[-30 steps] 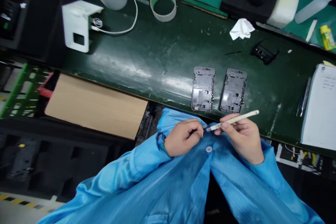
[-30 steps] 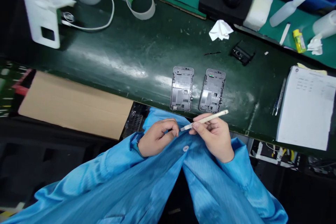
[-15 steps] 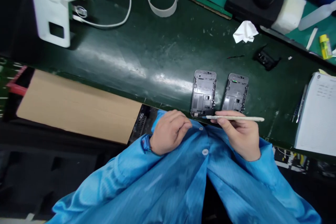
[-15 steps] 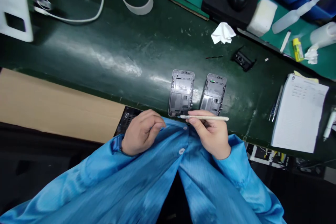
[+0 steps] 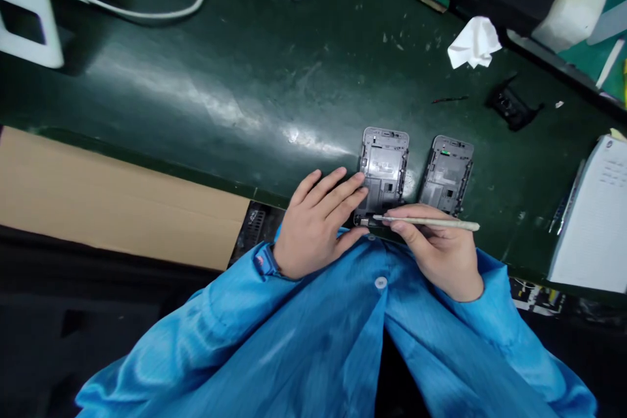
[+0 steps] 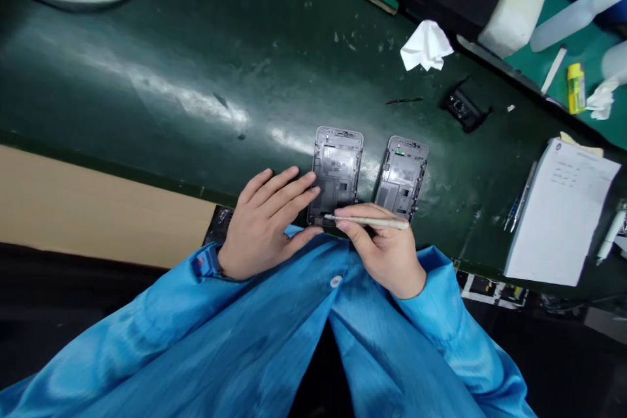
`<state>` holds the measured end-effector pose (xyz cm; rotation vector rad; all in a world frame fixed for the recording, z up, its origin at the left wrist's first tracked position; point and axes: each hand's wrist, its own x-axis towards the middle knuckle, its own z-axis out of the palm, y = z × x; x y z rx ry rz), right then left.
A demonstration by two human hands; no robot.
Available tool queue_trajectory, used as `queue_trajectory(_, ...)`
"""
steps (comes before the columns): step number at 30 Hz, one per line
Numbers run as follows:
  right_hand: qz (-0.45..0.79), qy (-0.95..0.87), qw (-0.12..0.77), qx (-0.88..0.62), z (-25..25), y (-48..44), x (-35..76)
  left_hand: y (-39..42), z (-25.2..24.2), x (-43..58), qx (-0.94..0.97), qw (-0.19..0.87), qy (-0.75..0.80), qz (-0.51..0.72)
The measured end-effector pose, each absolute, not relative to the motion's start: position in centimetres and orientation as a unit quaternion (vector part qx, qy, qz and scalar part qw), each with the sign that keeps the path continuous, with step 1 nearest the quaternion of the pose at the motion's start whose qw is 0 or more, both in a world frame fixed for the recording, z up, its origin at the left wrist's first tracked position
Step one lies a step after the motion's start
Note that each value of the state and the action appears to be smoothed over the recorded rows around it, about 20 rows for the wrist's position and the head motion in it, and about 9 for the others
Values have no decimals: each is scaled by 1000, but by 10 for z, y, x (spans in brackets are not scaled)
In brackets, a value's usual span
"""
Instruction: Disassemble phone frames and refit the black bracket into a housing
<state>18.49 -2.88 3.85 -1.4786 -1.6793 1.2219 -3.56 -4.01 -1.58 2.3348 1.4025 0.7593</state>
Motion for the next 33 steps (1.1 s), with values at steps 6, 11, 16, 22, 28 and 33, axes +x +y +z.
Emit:
queue_trajectory(6, 463, -623, 279, -565, 39, -28, 185, -41, -16, -34, 807, 161, 500, 269)
queue_trajectory(11, 466, -626, 273, -563, 41, -26, 186, -41, -17, -34, 808, 151, 500, 272)
queue_trajectory(16, 456, -655, 280, -534, 40, -24, 186, -41, -18, -33, 806, 148, 495, 289)
queue_trajectory(22, 408, -723, 275, -485, 43, -30, 187, -41, -16, -34, 807, 159, 499, 274)
queue_trajectory(28, 358, -785, 254, -437, 40, -37, 188, -41, -16, -33, 811, 141, 491, 286)
queue_trajectory(33, 302, -838, 237, -387, 38, -33, 190, -42, -17, -30, 806, 122, 496, 299)
